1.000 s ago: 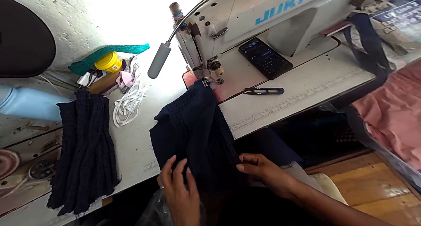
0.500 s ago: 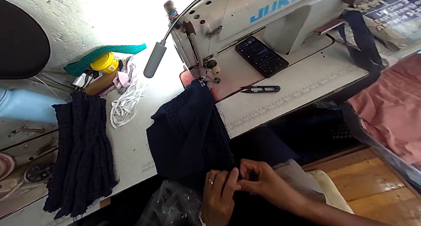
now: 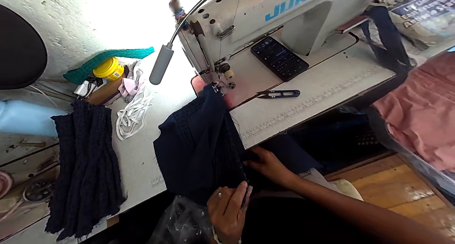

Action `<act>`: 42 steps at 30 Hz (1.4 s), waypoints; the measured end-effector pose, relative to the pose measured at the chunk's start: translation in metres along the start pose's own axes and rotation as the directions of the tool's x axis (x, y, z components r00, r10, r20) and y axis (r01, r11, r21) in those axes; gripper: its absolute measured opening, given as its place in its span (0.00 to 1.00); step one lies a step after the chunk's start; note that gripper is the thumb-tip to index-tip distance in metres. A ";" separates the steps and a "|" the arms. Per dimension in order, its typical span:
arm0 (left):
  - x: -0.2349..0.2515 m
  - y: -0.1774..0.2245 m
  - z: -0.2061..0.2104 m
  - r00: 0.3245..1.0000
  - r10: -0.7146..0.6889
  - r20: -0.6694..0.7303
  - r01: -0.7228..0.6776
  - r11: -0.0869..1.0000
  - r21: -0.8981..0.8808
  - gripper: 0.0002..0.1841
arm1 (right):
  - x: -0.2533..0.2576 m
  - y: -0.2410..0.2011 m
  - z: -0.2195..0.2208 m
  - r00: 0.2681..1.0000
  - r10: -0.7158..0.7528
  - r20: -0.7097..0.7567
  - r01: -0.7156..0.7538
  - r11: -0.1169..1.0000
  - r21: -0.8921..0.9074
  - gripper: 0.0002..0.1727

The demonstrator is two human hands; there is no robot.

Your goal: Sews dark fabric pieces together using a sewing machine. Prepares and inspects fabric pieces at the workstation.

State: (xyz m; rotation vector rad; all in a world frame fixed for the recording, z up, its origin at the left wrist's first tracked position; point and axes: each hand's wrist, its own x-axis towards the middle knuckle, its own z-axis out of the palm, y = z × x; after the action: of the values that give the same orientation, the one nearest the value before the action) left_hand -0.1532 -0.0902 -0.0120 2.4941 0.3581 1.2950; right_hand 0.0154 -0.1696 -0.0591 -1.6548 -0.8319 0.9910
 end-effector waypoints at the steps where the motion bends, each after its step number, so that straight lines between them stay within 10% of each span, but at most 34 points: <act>1: 0.000 0.001 0.000 1.000 0.001 -0.007 -0.001 1.000 -0.004 0.08 | 0.003 0.000 0.003 1.000 -0.013 0.021 0.013 1.000 0.016 0.19; 6: -0.017 0.010 0.000 0.996 -0.085 0.010 0.085 0.995 -0.053 0.06 | -0.028 -0.011 -0.004 0.983 -0.068 0.172 0.044 0.989 0.140 0.12; 14: -0.040 0.024 0.005 0.929 -0.355 0.103 0.368 0.870 -0.328 0.05 | -0.077 -0.019 -0.003 0.963 -0.254 -0.088 0.263 0.957 0.121 0.17; 30: -0.021 0.031 -0.003 0.974 -0.226 -0.023 0.209 0.931 -0.301 0.04 | -0.056 -0.031 -0.016 0.461 -0.886 0.046 0.828 0.410 -0.382 0.08; 42: -0.001 0.033 -0.009 0.979 -0.200 0.029 0.197 0.912 -0.360 0.09 | -0.050 -0.060 -0.028 0.362 -0.923 0.131 0.892 0.303 -0.334 0.07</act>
State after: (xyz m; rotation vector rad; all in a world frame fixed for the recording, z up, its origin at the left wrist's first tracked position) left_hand -0.1589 -0.1193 0.0050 2.0867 0.3304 1.1692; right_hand 0.0152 -0.2079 0.0138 -1.1083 -1.7061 -0.0968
